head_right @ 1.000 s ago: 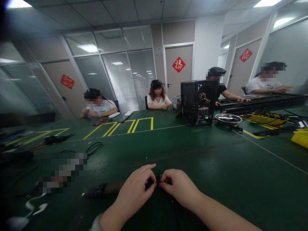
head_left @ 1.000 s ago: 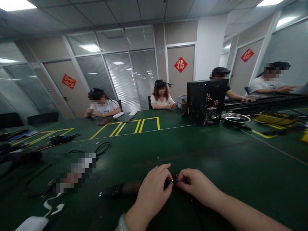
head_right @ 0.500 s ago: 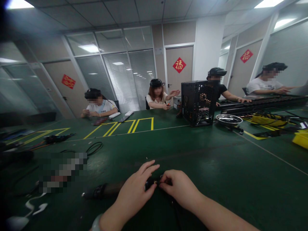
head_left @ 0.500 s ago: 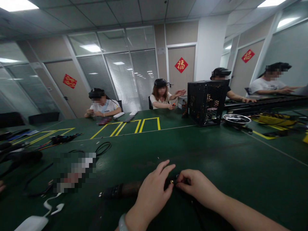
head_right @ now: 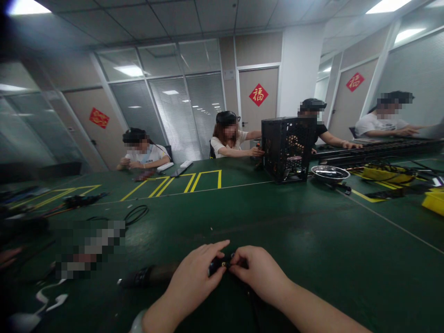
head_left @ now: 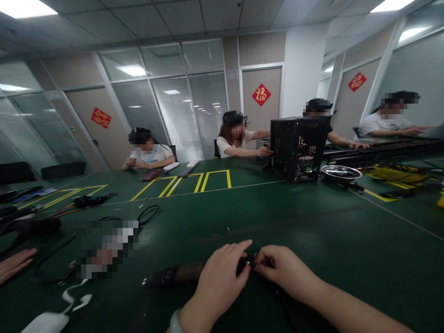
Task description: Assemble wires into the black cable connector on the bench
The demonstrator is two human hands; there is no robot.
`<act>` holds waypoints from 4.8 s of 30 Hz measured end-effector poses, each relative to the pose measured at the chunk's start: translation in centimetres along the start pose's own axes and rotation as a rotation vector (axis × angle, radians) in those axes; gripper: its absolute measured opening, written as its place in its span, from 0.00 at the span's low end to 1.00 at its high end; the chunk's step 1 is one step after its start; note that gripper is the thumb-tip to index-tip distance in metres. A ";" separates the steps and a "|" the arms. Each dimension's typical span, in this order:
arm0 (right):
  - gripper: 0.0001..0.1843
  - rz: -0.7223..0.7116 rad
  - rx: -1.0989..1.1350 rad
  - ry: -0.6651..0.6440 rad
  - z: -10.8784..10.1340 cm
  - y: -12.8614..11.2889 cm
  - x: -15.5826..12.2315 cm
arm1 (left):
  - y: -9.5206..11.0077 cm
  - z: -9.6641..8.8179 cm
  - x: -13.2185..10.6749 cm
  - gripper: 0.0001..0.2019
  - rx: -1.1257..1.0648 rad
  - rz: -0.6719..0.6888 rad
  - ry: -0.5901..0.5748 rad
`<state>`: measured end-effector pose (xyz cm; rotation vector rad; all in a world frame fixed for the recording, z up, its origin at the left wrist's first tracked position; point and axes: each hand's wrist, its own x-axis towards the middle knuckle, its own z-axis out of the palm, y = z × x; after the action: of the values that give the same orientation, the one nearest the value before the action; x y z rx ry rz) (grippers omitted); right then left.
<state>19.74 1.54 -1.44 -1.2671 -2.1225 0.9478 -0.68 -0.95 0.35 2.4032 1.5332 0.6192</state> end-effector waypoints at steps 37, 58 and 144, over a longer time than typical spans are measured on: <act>0.03 -0.008 0.004 0.005 -0.1 -0.2 -0.1 | 0.4 -0.3 0.2 0.19 0.033 0.074 -0.063; 0.03 0.000 0.002 -0.001 -0.2 -0.3 -0.2 | 0.3 -0.2 0.1 0.08 -0.008 -0.031 -0.014; 0.04 0.018 -0.001 -0.024 -0.6 -1.1 -0.3 | 0.5 -0.5 0.1 0.04 0.033 0.036 -0.053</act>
<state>19.71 1.13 -0.20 -1.2837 -2.1332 0.9746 -0.48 -1.10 0.97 2.4557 1.4930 0.5365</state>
